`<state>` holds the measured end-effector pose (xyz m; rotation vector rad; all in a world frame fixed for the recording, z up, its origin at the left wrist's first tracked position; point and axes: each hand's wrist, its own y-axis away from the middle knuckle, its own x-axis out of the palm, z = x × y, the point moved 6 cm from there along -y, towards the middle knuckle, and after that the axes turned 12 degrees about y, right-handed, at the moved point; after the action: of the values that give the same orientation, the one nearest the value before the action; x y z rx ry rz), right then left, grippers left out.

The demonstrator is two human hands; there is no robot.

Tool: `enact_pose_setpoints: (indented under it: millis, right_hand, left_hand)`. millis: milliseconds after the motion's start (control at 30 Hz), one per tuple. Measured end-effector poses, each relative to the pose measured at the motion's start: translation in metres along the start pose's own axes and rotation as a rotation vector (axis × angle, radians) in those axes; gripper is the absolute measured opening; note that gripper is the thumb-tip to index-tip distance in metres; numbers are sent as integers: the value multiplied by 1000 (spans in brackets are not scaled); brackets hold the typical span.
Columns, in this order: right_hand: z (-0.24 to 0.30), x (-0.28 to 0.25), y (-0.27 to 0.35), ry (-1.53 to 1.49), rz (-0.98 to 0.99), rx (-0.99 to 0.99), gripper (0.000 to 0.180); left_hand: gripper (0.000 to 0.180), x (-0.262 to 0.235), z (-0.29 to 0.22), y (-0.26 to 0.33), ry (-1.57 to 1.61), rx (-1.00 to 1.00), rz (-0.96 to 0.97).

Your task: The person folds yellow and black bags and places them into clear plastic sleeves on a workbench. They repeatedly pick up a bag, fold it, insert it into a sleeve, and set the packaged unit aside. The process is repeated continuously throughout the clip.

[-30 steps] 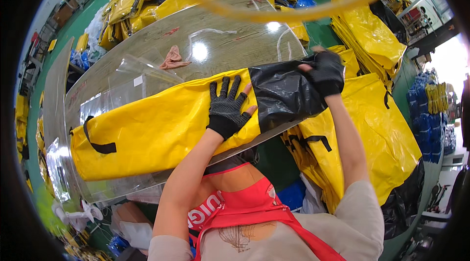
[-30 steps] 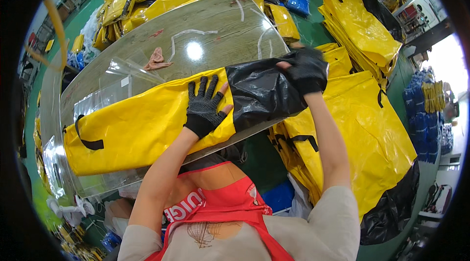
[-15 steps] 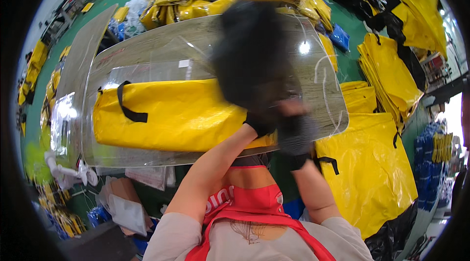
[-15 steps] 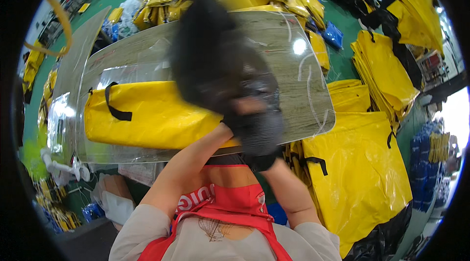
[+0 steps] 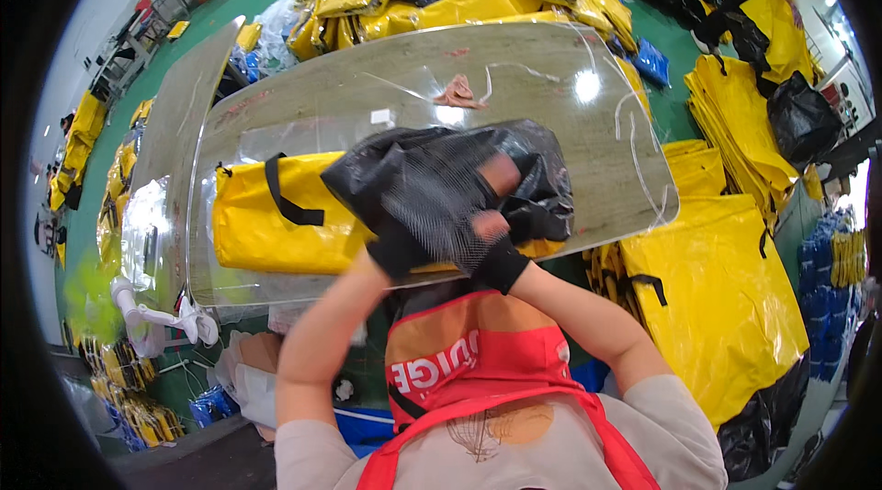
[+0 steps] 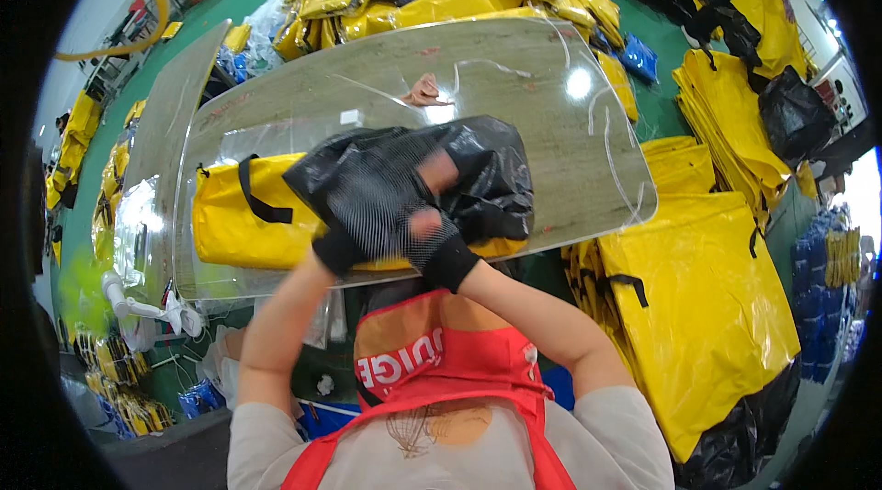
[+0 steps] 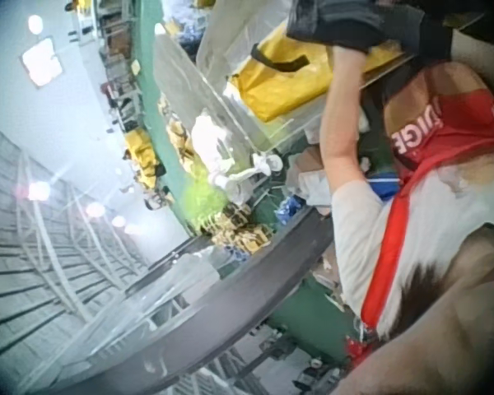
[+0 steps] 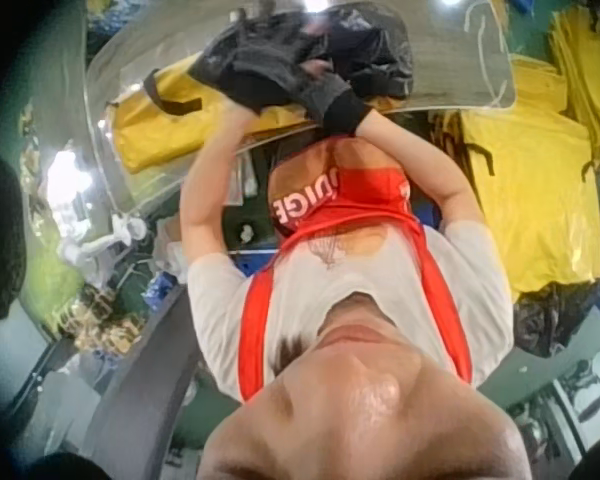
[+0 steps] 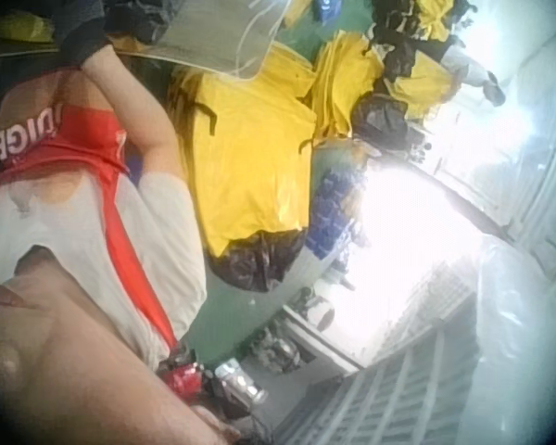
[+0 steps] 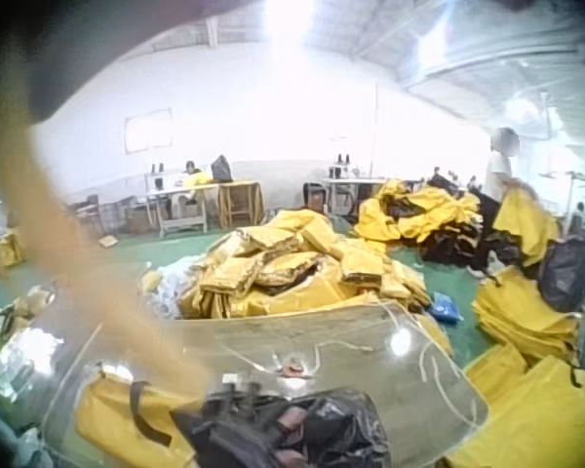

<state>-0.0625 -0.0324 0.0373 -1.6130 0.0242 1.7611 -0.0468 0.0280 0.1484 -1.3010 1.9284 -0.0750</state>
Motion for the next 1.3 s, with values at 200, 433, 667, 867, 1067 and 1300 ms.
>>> enact_pose_setpoints:
  millis: [200,433,667,867,1067,1300]
  right_hand:
    - [-31,-79,-43,141,35,264,52]
    - [-59,-16,-2,356,165,334,61]
    - [-65,0,-25,353,347,433,51]
    - [2,54,-64,214,96,285,59]
    - [16,50,-81,142,153,310,57]
    - [33,100,-81,254,166,297,55]
  left_hand:
    - [74,-22,91,60,-696,-223,182]
    - [81,-16,138,99,-335,-263,-151]
    - [67,1,153,108,-452,-373,-261]
    - [52,-137,111,181,-885,-372,-555]
    - [77,-258,168,400,56,-1333,-756]
    - [87,-256,177,416,348,-1705,-511]
